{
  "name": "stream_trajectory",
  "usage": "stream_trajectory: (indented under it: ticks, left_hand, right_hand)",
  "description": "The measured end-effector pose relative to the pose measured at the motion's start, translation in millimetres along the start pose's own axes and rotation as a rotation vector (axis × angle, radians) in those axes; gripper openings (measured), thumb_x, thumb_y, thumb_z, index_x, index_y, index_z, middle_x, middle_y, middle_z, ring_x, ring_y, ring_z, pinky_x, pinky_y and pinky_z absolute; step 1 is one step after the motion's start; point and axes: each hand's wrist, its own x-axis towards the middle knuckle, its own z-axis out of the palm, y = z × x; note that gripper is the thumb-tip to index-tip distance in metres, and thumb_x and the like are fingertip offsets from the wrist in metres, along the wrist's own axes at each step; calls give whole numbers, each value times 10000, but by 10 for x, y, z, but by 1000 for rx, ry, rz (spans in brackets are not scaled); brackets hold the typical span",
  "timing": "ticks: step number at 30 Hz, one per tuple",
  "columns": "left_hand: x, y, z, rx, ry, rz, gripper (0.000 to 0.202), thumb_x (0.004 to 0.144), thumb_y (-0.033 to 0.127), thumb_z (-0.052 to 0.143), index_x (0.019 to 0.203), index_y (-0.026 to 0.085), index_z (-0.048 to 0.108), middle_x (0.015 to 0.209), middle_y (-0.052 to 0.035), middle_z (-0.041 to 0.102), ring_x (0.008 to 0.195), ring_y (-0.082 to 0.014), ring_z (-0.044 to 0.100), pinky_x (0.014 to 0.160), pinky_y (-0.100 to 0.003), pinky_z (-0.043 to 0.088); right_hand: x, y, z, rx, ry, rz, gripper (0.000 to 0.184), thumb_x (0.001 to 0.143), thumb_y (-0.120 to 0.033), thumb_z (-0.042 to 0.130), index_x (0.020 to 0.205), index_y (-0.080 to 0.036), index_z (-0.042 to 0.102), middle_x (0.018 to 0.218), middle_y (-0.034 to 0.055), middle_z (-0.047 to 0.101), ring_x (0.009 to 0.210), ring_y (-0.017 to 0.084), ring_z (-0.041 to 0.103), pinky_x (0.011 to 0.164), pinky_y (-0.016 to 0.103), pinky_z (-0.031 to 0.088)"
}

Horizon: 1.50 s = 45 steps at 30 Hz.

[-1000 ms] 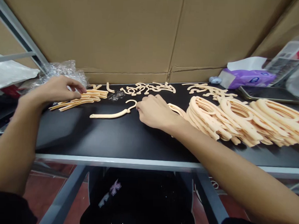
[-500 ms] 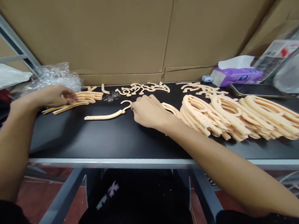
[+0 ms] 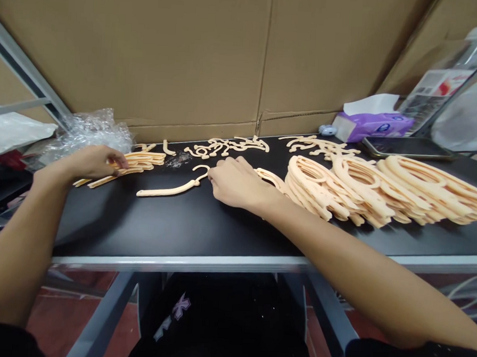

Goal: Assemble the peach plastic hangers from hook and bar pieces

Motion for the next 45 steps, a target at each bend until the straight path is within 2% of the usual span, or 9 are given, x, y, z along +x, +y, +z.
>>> stream_trajectory:
  ticks: [5, 9, 14, 21, 24, 28, 34, 40, 45]
  left_hand:
    - [-12, 142, -8, -43, 146, 96, 137, 647, 212, 747, 764, 265, 793, 770, 9, 772, 716, -214, 607, 833, -371, 573]
    - [-156, 559, 14, -181, 445, 405, 164, 832, 321, 694, 920, 268, 823, 897, -35, 789, 916, -239, 634, 1043, -442, 533]
    - [-346, 1036, 79, -226, 673, 668, 228, 974, 376, 650, 1074, 248, 810, 998, -70, 807, 900, -244, 639, 965, -462, 555]
    - [-376, 1087, 38, -527, 1097, 473, 290, 867, 343, 730, 1096, 181, 806, 1059, -71, 781, 872, -183, 702, 846, -375, 615]
    - [-310, 1116, 83, -849, 1020, 386, 347, 806, 376, 794, 1091, 178, 794, 999, -45, 797, 875, -169, 729, 872, -355, 642]
    - [-287, 1258, 236, -1252, 666, 310, 374, 690, 430, 926, 976, 231, 790, 938, -40, 796, 848, -176, 732, 868, -367, 669]
    - [-388, 1453, 454, -1311, 269, 335, 423, 745, 455, 896, 1089, 243, 769, 1078, -84, 801, 1021, -257, 780, 935, -426, 679]
    - [-374, 1388, 536, -886, 274, 349, 612, 818, 509, 787, 1324, 186, 670, 1166, -128, 778, 1046, -274, 756, 991, -472, 633]
    - [-408, 1403, 569, -391, 108, 497, 490, 931, 581, 609, 1158, 182, 780, 1200, -165, 786, 1132, -353, 727, 1097, -561, 557]
  right_hand:
    - [2, -12, -16, -10, 8, -3, 410, 1054, -161, 407, 1134, -139, 809, 1218, 157, 778, 1134, 294, 685, 897, 409, 376]
    - [9, -6, -12, -17, 25, 4, 394, 1054, -157, 413, 1075, -135, 806, 1178, 162, 782, 1101, 287, 674, 882, 408, 366]
    - [7, -10, -16, -2, 74, 2, 399, 1072, -174, 405, 1080, -135, 802, 1162, 151, 787, 1097, 273, 668, 909, 402, 369]
    - [19, -29, -30, 31, 146, 5, 382, 1081, -192, 416, 1118, -117, 789, 1180, 162, 791, 1108, 284, 687, 949, 398, 372]
    - [43, -8, -13, 99, 233, 11, 397, 1113, -240, 391, 1099, -115, 767, 1143, 157, 790, 1062, 268, 687, 910, 380, 375]
    - [48, -15, 3, 366, 283, -28, 414, 1138, -332, 399, 1039, -132, 748, 1032, 100, 782, 912, 195, 661, 823, 324, 381]
    - [46, -102, -3, 744, 153, -13, 287, 1059, -353, 609, 933, -135, 746, 841, 20, 733, 766, 131, 616, 717, 266, 393]
    - [111, -1, -11, 650, 426, 124, 262, 1062, -342, 598, 908, -158, 705, 885, 34, 731, 813, 151, 619, 751, 284, 409]
    - [80, 14, -43, 423, 717, 163, 296, 1140, -340, 427, 1146, -183, 678, 1125, 85, 718, 996, 190, 625, 878, 314, 464]
